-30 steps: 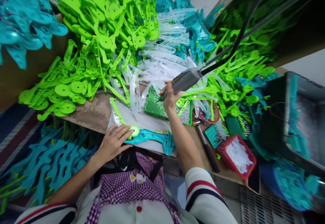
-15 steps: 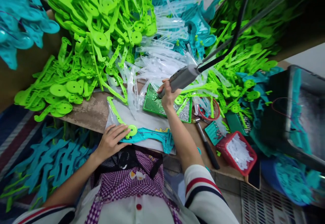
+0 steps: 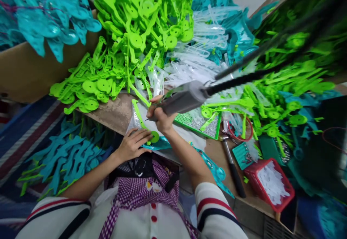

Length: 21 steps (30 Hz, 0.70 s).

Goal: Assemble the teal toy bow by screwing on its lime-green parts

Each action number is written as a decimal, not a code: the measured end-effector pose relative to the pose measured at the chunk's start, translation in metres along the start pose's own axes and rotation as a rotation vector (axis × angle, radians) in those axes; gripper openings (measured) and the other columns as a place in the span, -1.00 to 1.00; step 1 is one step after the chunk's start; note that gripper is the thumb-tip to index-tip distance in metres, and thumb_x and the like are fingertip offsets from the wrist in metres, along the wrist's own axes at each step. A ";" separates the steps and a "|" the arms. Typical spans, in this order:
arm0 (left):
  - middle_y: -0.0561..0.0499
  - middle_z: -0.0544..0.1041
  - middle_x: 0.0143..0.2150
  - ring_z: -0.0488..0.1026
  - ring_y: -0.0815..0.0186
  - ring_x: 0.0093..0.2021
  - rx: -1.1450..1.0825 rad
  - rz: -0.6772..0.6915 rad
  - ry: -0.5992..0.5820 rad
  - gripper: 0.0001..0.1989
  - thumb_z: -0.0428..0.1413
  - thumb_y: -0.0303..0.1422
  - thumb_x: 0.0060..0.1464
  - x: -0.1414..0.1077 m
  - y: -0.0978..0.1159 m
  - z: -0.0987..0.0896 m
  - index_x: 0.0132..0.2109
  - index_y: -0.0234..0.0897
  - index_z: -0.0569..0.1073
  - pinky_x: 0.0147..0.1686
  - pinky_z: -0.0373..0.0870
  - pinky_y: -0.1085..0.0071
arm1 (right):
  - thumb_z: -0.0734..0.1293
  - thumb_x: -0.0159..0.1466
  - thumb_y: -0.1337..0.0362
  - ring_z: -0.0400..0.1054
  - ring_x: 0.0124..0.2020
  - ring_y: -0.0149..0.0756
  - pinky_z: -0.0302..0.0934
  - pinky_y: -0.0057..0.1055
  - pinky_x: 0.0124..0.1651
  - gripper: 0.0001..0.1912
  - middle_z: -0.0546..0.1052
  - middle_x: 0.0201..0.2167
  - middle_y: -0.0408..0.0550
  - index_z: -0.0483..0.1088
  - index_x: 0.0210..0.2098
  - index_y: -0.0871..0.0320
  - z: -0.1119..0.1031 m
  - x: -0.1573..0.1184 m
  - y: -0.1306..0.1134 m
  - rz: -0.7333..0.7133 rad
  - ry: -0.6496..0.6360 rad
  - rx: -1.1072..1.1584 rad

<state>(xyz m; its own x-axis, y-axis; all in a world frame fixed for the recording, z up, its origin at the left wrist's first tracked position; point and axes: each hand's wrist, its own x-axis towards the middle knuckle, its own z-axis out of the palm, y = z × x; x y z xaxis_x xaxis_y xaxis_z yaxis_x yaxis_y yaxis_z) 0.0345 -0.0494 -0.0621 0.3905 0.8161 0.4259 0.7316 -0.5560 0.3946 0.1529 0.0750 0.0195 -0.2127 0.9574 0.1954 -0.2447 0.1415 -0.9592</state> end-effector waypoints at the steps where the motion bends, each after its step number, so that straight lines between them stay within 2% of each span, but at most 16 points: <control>1: -0.11 0.57 0.08 0.48 0.16 0.11 -0.001 0.005 0.007 -0.57 0.14 -0.12 0.19 0.000 0.000 0.001 0.13 -0.22 0.47 0.19 0.25 0.18 | 0.38 -0.01 -0.26 0.26 -0.69 -0.42 0.27 -0.39 -0.57 -0.46 0.31 -0.73 -0.28 0.40 -0.36 0.09 0.009 -0.001 0.004 0.030 -0.027 0.027; 4: -0.12 0.58 0.06 0.48 0.16 0.10 -0.002 0.026 0.040 -0.57 0.12 -0.12 0.20 0.001 -0.001 0.002 0.12 -0.24 0.47 0.18 0.25 0.18 | 0.42 -0.05 -0.22 0.24 -0.71 -0.44 0.26 -0.42 -0.58 -0.47 0.29 -0.75 -0.31 0.38 -0.37 0.10 0.020 -0.002 0.008 0.074 -0.040 0.077; 9: -0.14 0.58 0.06 0.49 0.16 0.09 -0.019 0.043 0.059 -0.57 0.14 -0.13 0.19 0.001 -0.002 0.003 0.11 -0.25 0.48 0.18 0.26 0.19 | 0.44 -0.06 -0.19 0.18 -0.75 -0.48 0.24 -0.44 -0.62 -0.49 0.29 -0.75 -0.32 0.37 -0.39 0.10 0.021 -0.001 0.009 0.095 -0.024 0.070; 12: -0.12 0.59 0.04 0.49 0.17 0.07 -0.015 0.056 0.089 -0.59 0.12 -0.13 0.19 0.000 -0.003 0.004 0.09 -0.25 0.49 0.17 0.27 0.19 | 0.43 -0.04 -0.16 0.19 -0.72 -0.47 0.24 -0.43 -0.60 -0.53 0.32 -0.74 -0.30 0.37 -0.43 0.11 0.024 -0.004 0.013 0.100 -0.047 -0.018; 15: -0.11 0.60 0.01 0.51 0.17 0.05 -0.007 0.053 0.109 -0.59 0.13 -0.13 0.19 -0.003 -0.004 0.006 0.09 -0.23 0.50 0.16 0.29 0.19 | 0.43 -0.02 -0.13 0.21 -0.68 -0.46 0.24 -0.42 -0.57 -0.56 0.33 -0.72 -0.26 0.31 -0.57 0.10 0.025 -0.008 0.018 0.103 -0.152 -0.169; 21: -0.11 0.61 0.00 0.51 0.15 0.03 -0.015 0.020 0.033 -0.60 0.13 -0.12 0.18 -0.007 -0.006 0.010 0.08 -0.19 0.52 0.15 0.31 0.16 | 0.40 0.02 -0.15 0.22 -0.64 -0.42 0.25 -0.37 -0.56 -0.53 0.32 -0.71 -0.23 0.26 -0.65 0.09 0.023 -0.013 0.026 0.029 -0.201 -0.308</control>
<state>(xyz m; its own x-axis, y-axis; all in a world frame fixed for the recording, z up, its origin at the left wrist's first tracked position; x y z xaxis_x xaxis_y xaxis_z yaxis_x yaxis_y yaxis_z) 0.0331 -0.0497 -0.0760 0.3862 0.7995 0.4601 0.7155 -0.5744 0.3975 0.1273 0.0603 -0.0035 -0.4046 0.8978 0.1739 0.0537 0.2131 -0.9755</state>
